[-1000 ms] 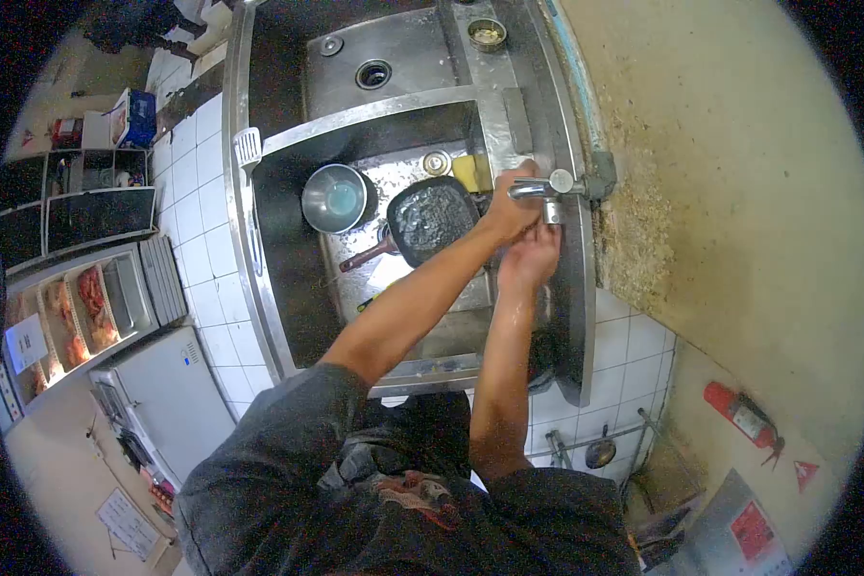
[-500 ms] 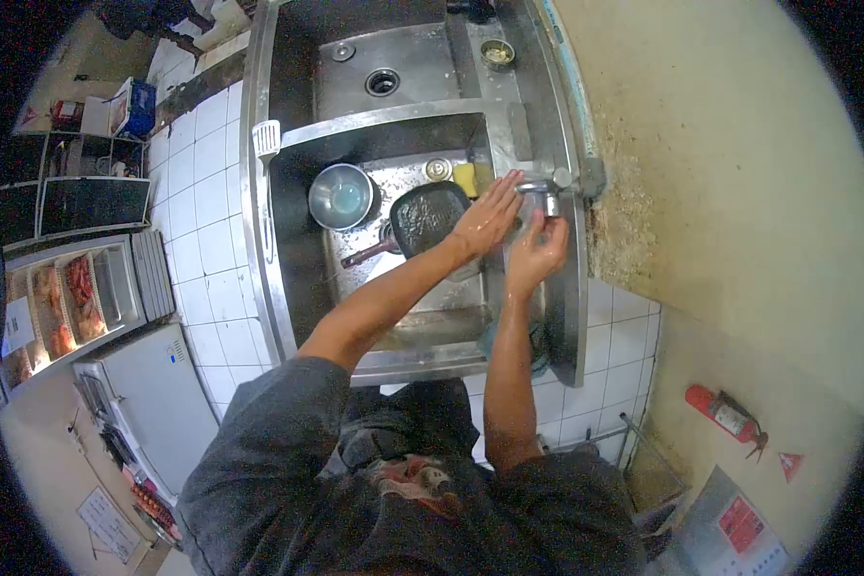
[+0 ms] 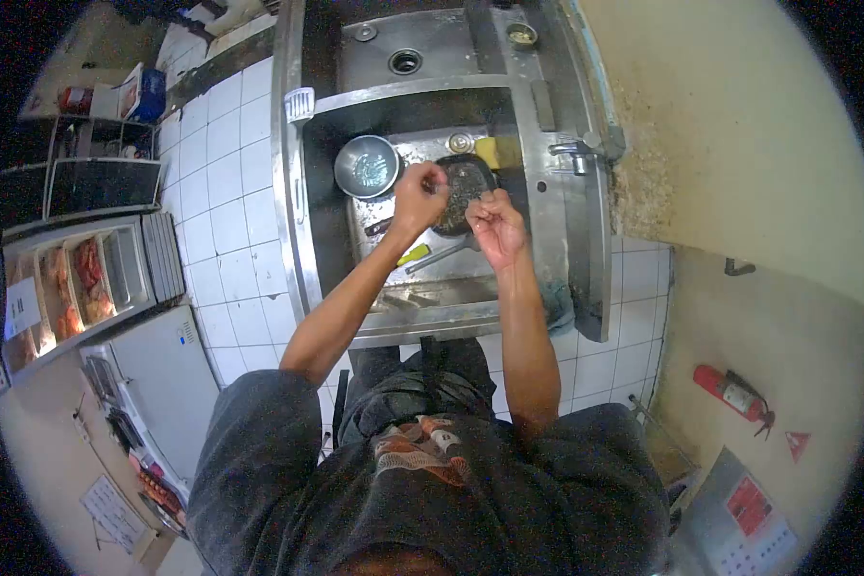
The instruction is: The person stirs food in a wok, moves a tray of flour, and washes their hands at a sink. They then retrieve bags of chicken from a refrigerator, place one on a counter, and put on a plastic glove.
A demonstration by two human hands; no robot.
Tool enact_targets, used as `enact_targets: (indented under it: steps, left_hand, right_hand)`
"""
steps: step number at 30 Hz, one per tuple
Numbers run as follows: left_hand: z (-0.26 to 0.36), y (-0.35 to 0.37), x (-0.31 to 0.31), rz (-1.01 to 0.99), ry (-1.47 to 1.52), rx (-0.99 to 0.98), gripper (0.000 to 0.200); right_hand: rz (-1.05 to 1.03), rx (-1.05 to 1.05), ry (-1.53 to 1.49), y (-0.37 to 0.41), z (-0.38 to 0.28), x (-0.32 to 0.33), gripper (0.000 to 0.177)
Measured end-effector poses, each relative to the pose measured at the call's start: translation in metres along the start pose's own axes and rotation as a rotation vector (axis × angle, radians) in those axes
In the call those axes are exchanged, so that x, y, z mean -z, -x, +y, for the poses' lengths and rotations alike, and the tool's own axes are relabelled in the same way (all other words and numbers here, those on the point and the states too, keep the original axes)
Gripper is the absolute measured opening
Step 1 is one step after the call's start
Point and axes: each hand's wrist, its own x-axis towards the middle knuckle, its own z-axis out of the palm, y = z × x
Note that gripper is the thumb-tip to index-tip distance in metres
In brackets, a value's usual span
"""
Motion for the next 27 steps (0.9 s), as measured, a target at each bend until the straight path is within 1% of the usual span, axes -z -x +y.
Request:
enact_targets:
  steps: [1,2,3,4,5,6,7,8,9,10,11,12,13,14,15,16,17,18,19,20,21,22,23,24,25,26,27]
  left_hand:
    - [0.005,0.005,0.018,-0.025,-0.015,0.202,0.012]
    - [0.009,0.01,0.035,0.024,0.031,0.179,0.006]
    - [0.015,0.016,0.041,0.21,0.179,0.035,0.005]
    - [0.02,0.022,0.051,0.223,0.162,-0.074,0.004]
    - [0.017,0.029,0.056,0.184,0.095,-0.108,0.004]
    - [0.008,0.034,0.052,0.184,0.124,-0.27,0.007]
    - [0.003,0.039,0.053,0.033,0.084,-0.156,0.016]
    - [-0.024,0.05,0.046,-0.162,-0.061,-0.101,0.027]
    - [-0.056,0.074,0.033,-0.449,-0.331,-0.063,0.037]
    - [-0.079,0.087,0.014,-0.677,-0.556,-0.085,0.048]
    - [-0.08,0.086,0.021,-0.731,-0.602,-0.087,0.059]
    - [-0.03,0.08,0.086,-0.78,-0.315,-0.09,0.039]
    - [-0.012,0.089,0.114,-0.494,-0.151,-0.07,0.028]
    - [-0.002,0.104,0.137,-0.218,0.008,-0.063,0.018]
    - [0.014,0.114,0.165,0.092,0.084,-0.21,0.015]
    - [0.006,0.12,0.178,0.092,0.149,-0.351,0.015]
    - [-0.013,0.116,0.186,0.088,0.206,-0.496,0.016]
    - [-0.041,0.116,0.203,-0.413,0.103,-0.253,0.031]
    - [-0.054,0.144,0.224,-0.389,-0.171,-0.141,0.045]
    - [-0.062,0.172,0.244,-0.342,-0.444,-0.033,0.058]
    - [-0.071,0.179,0.307,-0.362,-0.278,-0.056,0.07]
    - [-0.078,0.186,0.371,-0.388,-0.107,-0.075,0.083]
    - [-0.084,0.192,0.436,-0.42,0.06,-0.09,0.097]
    - [-0.095,0.216,0.5,-0.346,0.44,-0.147,0.091]
    - [-0.128,0.252,0.56,-0.325,0.865,0.094,0.077]
    - [-0.159,0.296,0.624,-0.148,0.853,0.228,0.064]
    - [-0.189,0.339,0.688,0.033,0.844,0.357,0.053]
  right_hand:
    - [-0.002,-0.029,0.137,0.004,0.009,-0.013,0.034]
    - [0.029,0.045,0.408,0.01,0.011,-0.026,0.031]
    - [0.177,0.272,0.766,0.016,0.017,-0.042,0.029]
    - [0.292,0.505,1.11,0.023,0.027,-0.058,0.027]
    - [0.382,0.726,1.491,0.029,0.027,-0.066,0.02]
    - [0.258,0.984,1.503,0.016,0.029,-0.045,0.02]
    - [0.313,0.86,1.649,-0.01,0.025,0.001,0.005]
    - [0.191,0.509,1.26,-0.033,0.039,0.042,0.032]
    - [0.398,0.029,1.198,-0.042,0.029,0.084,0.047]
    - [0.57,-0.47,1.14,-0.049,0.022,0.124,0.064]
    - [0.705,-0.101,1.429,-0.006,0.082,0.029,0.06]
    - [0.275,0.228,1.764,-0.018,0.06,0.079,0.046]
    - [0.256,0.308,1.726,0.02,0.092,0.003,0.028]
    - [0.164,0.593,1.886,0.039,0.102,-0.011,0.02]
    - [0.223,0.717,2.078,0.053,0.118,-0.029,0.019]
    - [0.314,0.848,2.261,0.066,0.135,-0.046,0.018]
    - [0.318,0.758,2.257,0.043,0.117,0.013,0.018]
    - [0.324,0.669,2.252,0.02,0.099,0.072,0.02]
    - [0.33,0.581,2.246,-0.002,0.083,0.129,0.024]
    - [0.432,0.278,1.988,0.017,0.127,0.079,0.027]
    - [0.597,0.007,1.68,0.042,0.185,0.01,0.029]
    - [0.78,-0.203,1.43,0.069,0.244,-0.061,0.032]
    - [0.436,0.095,1.473,0.041,0.21,-0.004,0.043]
    - [0.158,0.429,2.006,0.031,0.199,-0.003,0.039]
    - [0.122,0.354,2.357,0.037,0.206,-0.055,0.045]
    - [0.299,0.327,1.935,0.051,0.248,-0.112,0.049]
    - [0.271,0.226,1.783,0.078,0.285,-0.183,0.048]
